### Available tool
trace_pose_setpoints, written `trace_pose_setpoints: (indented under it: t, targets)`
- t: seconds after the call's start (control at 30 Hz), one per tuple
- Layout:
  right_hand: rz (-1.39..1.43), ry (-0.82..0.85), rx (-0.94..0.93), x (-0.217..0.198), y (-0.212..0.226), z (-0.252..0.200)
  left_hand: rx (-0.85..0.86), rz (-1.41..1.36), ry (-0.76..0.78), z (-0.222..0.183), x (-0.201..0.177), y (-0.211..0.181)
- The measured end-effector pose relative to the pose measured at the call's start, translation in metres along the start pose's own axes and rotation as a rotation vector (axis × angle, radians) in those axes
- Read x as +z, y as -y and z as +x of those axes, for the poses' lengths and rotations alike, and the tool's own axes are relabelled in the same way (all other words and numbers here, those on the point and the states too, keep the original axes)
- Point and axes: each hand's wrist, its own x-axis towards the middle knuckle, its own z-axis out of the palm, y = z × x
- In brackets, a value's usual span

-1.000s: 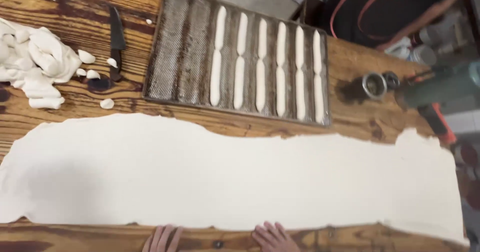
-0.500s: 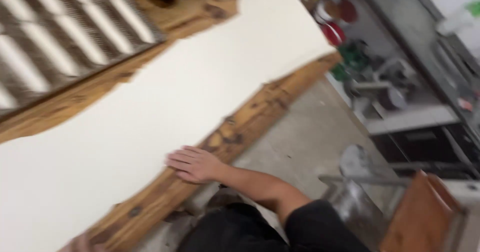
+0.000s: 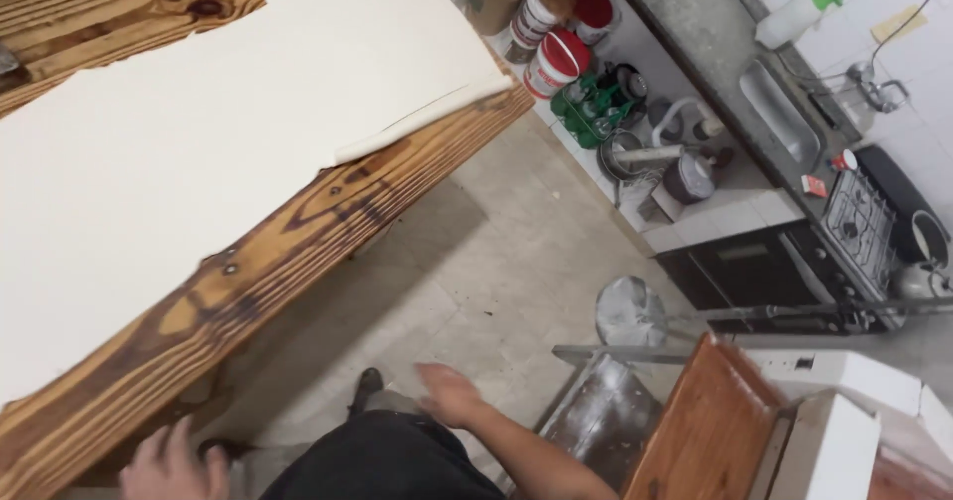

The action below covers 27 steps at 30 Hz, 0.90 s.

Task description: Shaping bread rolls by cutting strips from a sheet of dough, rolling them into cylinders, and placing them on a baking tray

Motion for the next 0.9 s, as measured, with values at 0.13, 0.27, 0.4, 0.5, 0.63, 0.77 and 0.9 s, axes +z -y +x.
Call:
trace_pose_setpoints:
  t: [0.13, 0.27, 0.4, 0.5, 0.63, 0.77, 0.9]
  targets:
    - [0.109, 0.125, 0.457, -0.038, -0.091, -0.056, 0.133, -0.2, -0.147, 0.037, 0.0, -0.094]
    - [0.172, -0.213, 0.366, 0.001, -0.203, -0.041, 0.073, -0.36, 0.28, 0.102, -0.019, -0.152]
    - [0.313, -0.294, 0.274, -0.017, -0.209, -0.004, 0.225, -0.502, 0.296, 0.187, -0.008, -0.205]
    - [0.237, -0.333, 0.16, -0.048, -0.186, 0.025, 0.352, -0.499, 0.266, 0.243, 0.02, -0.247]
    - [0.178, -0.423, 0.024, -0.101, -0.181, 0.055, 0.409, -0.592, 0.172, 0.306, 0.054, -0.303]
    - [0.073, -0.411, 0.195, -0.22, -0.144, 0.065, 0.328, -0.319, 0.201, 0.345, 0.086, -0.353]
    - [-0.173, -0.708, 0.03, -0.315, -0.168, 0.119, 0.23, -0.13, 0.376, 0.361, 0.115, -0.378]
